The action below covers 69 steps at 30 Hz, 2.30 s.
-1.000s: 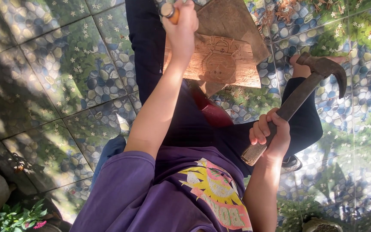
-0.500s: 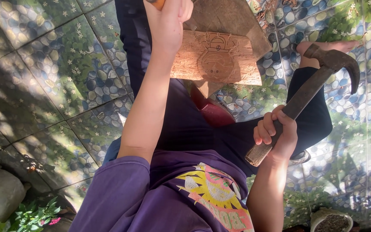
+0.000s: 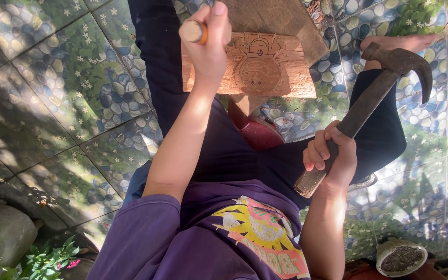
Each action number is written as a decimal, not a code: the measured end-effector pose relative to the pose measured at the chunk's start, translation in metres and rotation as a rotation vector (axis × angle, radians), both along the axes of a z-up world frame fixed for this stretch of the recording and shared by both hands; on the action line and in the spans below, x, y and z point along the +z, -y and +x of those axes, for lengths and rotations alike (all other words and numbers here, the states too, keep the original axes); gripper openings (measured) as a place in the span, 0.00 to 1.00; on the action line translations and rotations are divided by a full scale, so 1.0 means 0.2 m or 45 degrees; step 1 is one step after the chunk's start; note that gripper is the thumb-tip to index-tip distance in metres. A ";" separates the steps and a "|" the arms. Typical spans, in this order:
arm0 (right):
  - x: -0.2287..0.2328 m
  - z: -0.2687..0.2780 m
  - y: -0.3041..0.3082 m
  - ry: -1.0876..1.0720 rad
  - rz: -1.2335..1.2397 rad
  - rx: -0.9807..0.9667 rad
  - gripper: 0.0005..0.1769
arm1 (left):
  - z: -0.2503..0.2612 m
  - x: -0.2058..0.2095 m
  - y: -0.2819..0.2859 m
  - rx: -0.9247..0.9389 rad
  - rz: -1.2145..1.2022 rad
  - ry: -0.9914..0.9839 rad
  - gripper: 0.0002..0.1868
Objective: Carving a decorative design into a wooden block using a hammer and chisel.
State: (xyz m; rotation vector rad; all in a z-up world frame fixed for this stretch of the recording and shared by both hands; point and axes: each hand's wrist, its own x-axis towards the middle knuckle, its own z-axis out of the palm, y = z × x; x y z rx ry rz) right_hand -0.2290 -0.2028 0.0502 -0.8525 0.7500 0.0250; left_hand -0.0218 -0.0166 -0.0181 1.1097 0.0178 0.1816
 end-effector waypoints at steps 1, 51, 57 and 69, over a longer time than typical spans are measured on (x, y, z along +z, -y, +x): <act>0.00 0.00 0.00 0.005 -0.004 0.006 0.08 | -0.02 0.01 0.02 0.029 0.274 0.162 0.27; -0.01 -0.05 -0.22 0.032 0.265 0.054 0.09 | -0.10 -0.53 0.47 -0.329 1.646 0.719 0.10; 0.15 -0.11 -0.03 0.261 0.095 -0.151 0.08 | -0.10 -0.47 0.44 -0.303 1.640 0.663 0.13; -0.05 -0.03 -0.24 0.139 0.202 -0.085 0.10 | -0.06 -0.54 0.37 -0.319 1.799 0.555 0.08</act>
